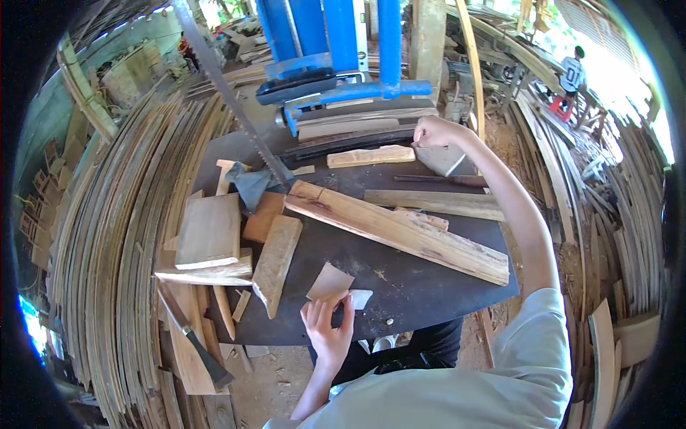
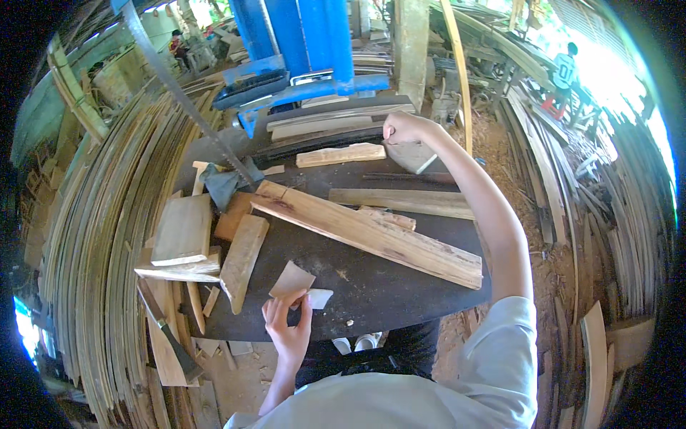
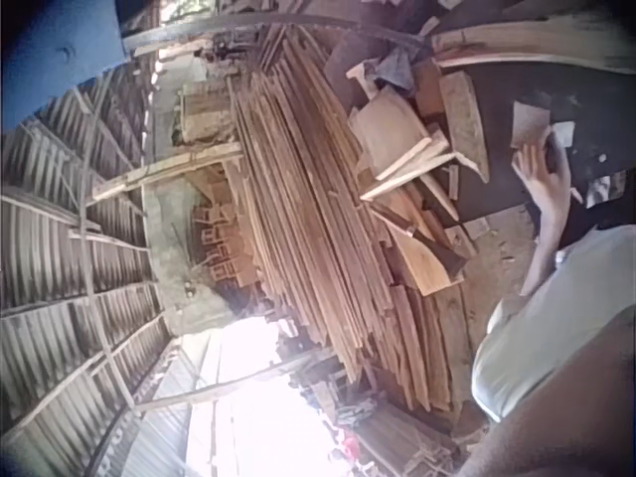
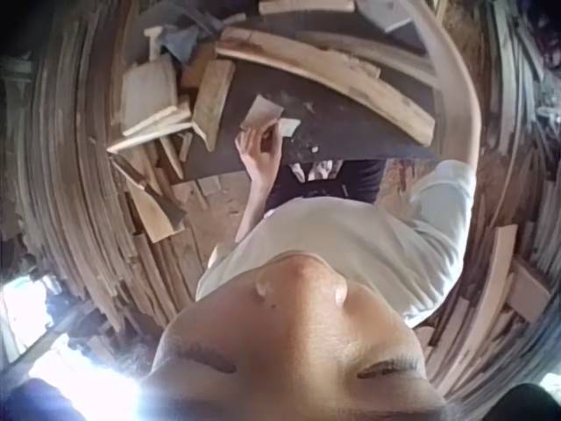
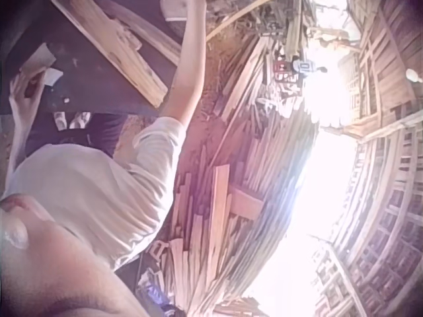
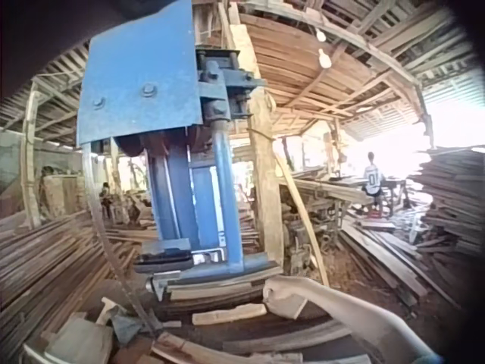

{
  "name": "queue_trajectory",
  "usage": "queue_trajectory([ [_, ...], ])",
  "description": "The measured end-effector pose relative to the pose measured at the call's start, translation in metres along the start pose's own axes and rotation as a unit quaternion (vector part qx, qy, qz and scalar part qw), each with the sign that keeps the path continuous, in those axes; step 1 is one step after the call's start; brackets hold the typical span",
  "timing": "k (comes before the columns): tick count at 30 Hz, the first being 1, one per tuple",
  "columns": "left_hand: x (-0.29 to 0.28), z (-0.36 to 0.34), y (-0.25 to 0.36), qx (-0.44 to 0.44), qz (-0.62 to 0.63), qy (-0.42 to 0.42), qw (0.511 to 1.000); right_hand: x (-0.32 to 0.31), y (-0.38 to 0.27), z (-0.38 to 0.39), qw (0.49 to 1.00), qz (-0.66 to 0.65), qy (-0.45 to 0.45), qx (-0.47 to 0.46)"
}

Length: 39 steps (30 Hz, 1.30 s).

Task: The person uses a chisel to carve and shape a small piece of wood on a workbench. They hold the wood with one hand and strike the chisel with the other to remove shavings. After carving, they inspect the piece and use a pencil to mark it.

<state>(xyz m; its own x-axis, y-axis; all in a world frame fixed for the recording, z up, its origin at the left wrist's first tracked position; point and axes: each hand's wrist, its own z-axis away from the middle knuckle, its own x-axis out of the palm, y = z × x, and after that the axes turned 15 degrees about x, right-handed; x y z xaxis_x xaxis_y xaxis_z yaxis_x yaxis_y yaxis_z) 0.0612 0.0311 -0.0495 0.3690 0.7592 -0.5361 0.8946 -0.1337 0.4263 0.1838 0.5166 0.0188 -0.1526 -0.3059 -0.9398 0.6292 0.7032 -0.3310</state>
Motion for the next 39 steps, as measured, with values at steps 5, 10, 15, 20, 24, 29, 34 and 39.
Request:
queue_trajectory([
  [5, 0.001, -0.003, 0.002, 0.005, -0.013, -0.022, 1.0, -0.002, 0.022, 0.019, 0.998, 0.002, 0.052, -0.018],
  [10, 0.001, -0.004, 0.004, -0.013, -0.008, -0.027, 1.0, 0.028, -0.032, 0.018, 0.996, 0.05, 0.049, -0.054],
  [15, -0.001, -0.004, 0.006, -0.025, -0.011, -0.029, 0.999, 0.039, -0.078, 0.021, 0.986, 0.149, 0.036, -0.071],
  [20, 0.001, -0.004, 0.004, -0.018, -0.013, -0.037, 0.999, 0.035, -0.076, 0.005, 0.991, -0.041, 0.058, -0.113],
  [24, 0.001, -0.003, 0.002, -0.009, -0.016, -0.05, 0.999, 0.0, -0.056, -0.034, 0.992, 0.065, 0.106, -0.025],
  [29, 0.002, -0.002, 0.001, 0.0, -0.023, -0.036, 0.999, 0.049, -0.066, -0.057, 0.985, -0.041, 0.041, -0.16],
  [34, 0.004, 0.0, 0.0, 0.005, -0.038, -0.016, 0.999, 0.074, -0.082, -0.053, 0.969, 0.144, 0.156, -0.125],
  [39, 0.004, 0.003, -0.003, -0.026, -0.016, -0.007, 1.0, 0.05, -0.094, -0.031, 0.963, 0.199, 0.175, -0.046],
])
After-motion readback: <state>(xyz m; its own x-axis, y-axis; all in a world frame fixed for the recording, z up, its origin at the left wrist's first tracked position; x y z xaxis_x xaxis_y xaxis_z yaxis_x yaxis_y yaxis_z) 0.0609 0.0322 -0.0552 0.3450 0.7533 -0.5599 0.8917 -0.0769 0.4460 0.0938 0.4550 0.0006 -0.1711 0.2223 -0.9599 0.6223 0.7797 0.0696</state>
